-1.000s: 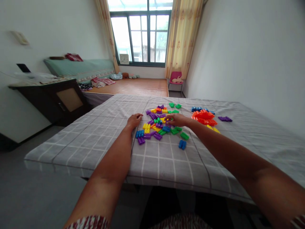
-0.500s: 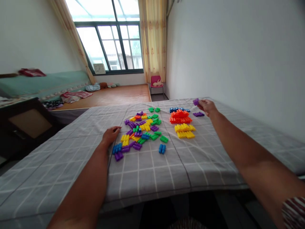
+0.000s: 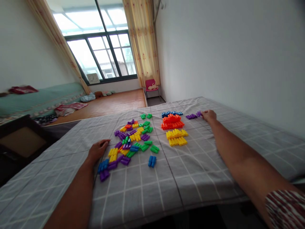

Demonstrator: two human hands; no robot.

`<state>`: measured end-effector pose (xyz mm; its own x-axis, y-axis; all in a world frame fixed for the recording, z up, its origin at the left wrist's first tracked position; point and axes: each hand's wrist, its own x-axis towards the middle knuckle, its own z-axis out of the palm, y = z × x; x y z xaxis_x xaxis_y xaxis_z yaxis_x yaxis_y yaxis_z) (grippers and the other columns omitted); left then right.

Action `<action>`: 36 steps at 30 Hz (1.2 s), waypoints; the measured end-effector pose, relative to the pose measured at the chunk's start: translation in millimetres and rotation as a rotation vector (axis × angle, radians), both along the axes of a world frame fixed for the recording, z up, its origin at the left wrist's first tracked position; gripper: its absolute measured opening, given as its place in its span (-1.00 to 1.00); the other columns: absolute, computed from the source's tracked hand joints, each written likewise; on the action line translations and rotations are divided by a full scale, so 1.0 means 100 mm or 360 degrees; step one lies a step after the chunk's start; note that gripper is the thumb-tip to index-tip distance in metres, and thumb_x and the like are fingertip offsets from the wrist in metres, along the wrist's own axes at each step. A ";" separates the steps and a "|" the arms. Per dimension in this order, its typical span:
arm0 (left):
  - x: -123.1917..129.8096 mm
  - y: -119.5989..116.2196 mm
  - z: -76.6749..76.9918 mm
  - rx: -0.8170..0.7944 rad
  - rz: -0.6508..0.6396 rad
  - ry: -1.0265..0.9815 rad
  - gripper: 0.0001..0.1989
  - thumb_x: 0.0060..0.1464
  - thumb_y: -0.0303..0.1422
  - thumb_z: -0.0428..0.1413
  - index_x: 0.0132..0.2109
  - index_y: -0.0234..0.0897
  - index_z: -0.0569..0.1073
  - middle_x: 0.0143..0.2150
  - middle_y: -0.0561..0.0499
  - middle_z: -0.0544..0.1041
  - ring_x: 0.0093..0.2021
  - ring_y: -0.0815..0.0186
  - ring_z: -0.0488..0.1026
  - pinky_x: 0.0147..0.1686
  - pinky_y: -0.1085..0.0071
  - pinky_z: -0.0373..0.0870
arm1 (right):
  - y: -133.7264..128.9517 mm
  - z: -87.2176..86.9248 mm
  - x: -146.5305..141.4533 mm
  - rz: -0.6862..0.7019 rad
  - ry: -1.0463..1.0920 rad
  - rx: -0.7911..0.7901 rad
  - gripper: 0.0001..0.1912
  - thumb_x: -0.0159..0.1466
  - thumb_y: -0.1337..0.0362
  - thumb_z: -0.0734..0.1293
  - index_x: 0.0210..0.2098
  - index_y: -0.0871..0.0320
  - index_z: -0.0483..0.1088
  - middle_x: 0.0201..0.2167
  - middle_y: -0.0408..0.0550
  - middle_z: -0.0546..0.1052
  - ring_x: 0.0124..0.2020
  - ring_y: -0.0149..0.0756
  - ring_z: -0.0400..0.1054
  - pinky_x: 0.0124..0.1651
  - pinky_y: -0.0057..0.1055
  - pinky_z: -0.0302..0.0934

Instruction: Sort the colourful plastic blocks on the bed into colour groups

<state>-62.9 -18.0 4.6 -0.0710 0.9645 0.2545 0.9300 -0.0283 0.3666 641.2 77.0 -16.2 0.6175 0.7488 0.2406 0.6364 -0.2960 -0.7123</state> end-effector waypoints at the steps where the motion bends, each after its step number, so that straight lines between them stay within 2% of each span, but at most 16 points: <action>1: 0.00 0.00 0.01 -0.0002 0.0001 -0.0010 -0.52 0.04 -0.09 -0.07 -0.05 -0.21 0.57 -0.05 -0.02 0.59 -0.03 0.16 0.50 -0.08 0.37 0.40 | 0.00 -0.01 0.00 -0.0021 -0.0169 -0.0082 -0.72 0.19 0.14 0.30 -0.39 0.26 0.49 -0.62 0.01 0.51 -0.38 -0.16 0.47 -0.26 -0.32 0.33; 4: 0.02 -0.02 0.02 -0.0009 0.0012 -0.0029 -0.53 0.03 -0.10 -0.06 -0.07 -0.19 0.57 -0.05 -0.01 0.59 -0.02 0.16 0.49 -0.06 0.37 0.40 | -0.02 -0.03 0.00 -0.0042 -0.0471 -0.0185 -0.66 0.22 0.10 0.26 -0.28 0.23 0.54 -0.37 0.14 0.59 -0.22 -0.09 0.47 -0.16 -0.30 0.28; 7: 0.02 -0.02 0.02 -0.0013 0.0017 -0.0030 -0.54 0.03 -0.10 -0.07 -0.07 -0.16 0.57 -0.05 0.00 0.59 -0.02 0.17 0.49 -0.05 0.37 0.40 | -0.08 -0.03 -0.02 -0.0022 -0.0608 -0.0236 -0.63 0.27 0.11 0.21 -0.23 0.22 0.54 -0.23 0.19 0.58 -0.20 -0.08 0.46 -0.19 -0.32 0.26; 10: 0.00 -0.01 0.01 -0.0012 -0.0007 -0.0034 -0.55 0.03 -0.10 -0.07 -0.07 -0.13 0.56 -0.05 0.02 0.59 -0.02 0.17 0.49 -0.04 0.37 0.40 | -0.14 -0.03 -0.01 0.0064 -0.0654 -0.0264 -0.63 0.27 0.11 0.20 -0.23 0.19 0.55 -0.23 0.16 0.58 -0.20 -0.12 0.46 -0.21 -0.36 0.23; 15: -0.02 0.01 0.00 -0.0017 -0.0003 0.0002 -0.56 0.04 -0.11 -0.07 -0.06 -0.12 0.56 -0.04 0.05 0.59 -0.01 0.17 0.49 -0.02 0.37 0.40 | -0.19 -0.04 0.03 0.0228 -0.0623 -0.0247 -0.68 0.19 0.09 0.30 -0.20 0.14 0.55 -0.25 0.03 0.60 -0.20 -0.19 0.45 -0.21 -0.41 0.23; 23: 0.01 0.00 0.00 -0.0003 -0.0005 0.0005 -0.57 0.04 -0.12 -0.05 -0.08 -0.14 0.57 -0.04 0.04 0.59 0.00 0.19 0.49 -0.02 0.39 0.39 | -0.23 -0.06 -0.01 0.0179 -0.0606 -0.0226 -0.70 0.20 0.17 0.31 -0.14 0.14 0.51 -0.18 0.03 0.58 -0.17 -0.20 0.44 -0.14 -0.36 0.23; 27: 0.02 -0.01 0.00 -0.0014 0.0014 0.0005 -0.58 0.04 -0.13 -0.05 -0.07 -0.13 0.57 -0.05 0.03 0.60 -0.01 0.19 0.49 -0.04 0.39 0.40 | -0.23 -0.06 0.04 0.0184 -0.0584 -0.0176 -0.68 0.16 0.29 0.30 -0.10 0.18 0.49 -0.14 0.04 0.56 -0.14 -0.19 0.42 -0.09 -0.36 0.23; 29: 0.04 -0.02 0.01 -0.0030 0.0022 0.0015 -0.57 0.06 -0.15 -0.06 -0.04 -0.15 0.56 -0.03 0.01 0.59 0.01 0.19 0.48 -0.02 0.38 0.38 | -0.24 -0.06 0.07 0.0138 -0.0554 -0.0140 -0.68 0.12 0.35 0.29 -0.13 0.19 0.49 -0.15 0.06 0.56 -0.16 -0.18 0.43 -0.10 -0.34 0.23; 32: 0.09 -0.06 0.03 -0.0040 0.0009 0.0032 -0.56 0.09 -0.18 -0.07 -0.03 -0.22 0.55 0.00 -0.03 0.57 0.02 0.20 0.47 0.01 0.37 0.36 | -0.29 -0.05 0.06 0.0069 -0.0502 -0.0045 -0.78 0.06 0.40 0.29 -0.29 0.17 0.48 -0.24 0.10 0.57 -0.26 -0.18 0.43 -0.17 -0.33 0.25; 36: 0.16 -0.09 0.04 -0.0036 0.0023 0.0002 -0.61 0.12 -0.23 -0.06 -0.04 -0.20 0.56 -0.01 -0.01 0.57 0.02 0.25 0.46 0.03 0.40 0.34 | -0.44 -0.04 0.01 0.0026 -0.0425 0.0190 -0.94 0.07 0.34 0.26 -0.48 0.10 0.38 -0.43 0.10 0.55 -0.44 -0.17 0.38 -0.28 -0.26 0.26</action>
<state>-47.1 -26.8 8.9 -0.0848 0.9689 0.2325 0.9306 -0.0064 0.3659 641.9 33.4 -20.3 0.5085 0.7148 0.4801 0.8101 -0.2084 -0.5480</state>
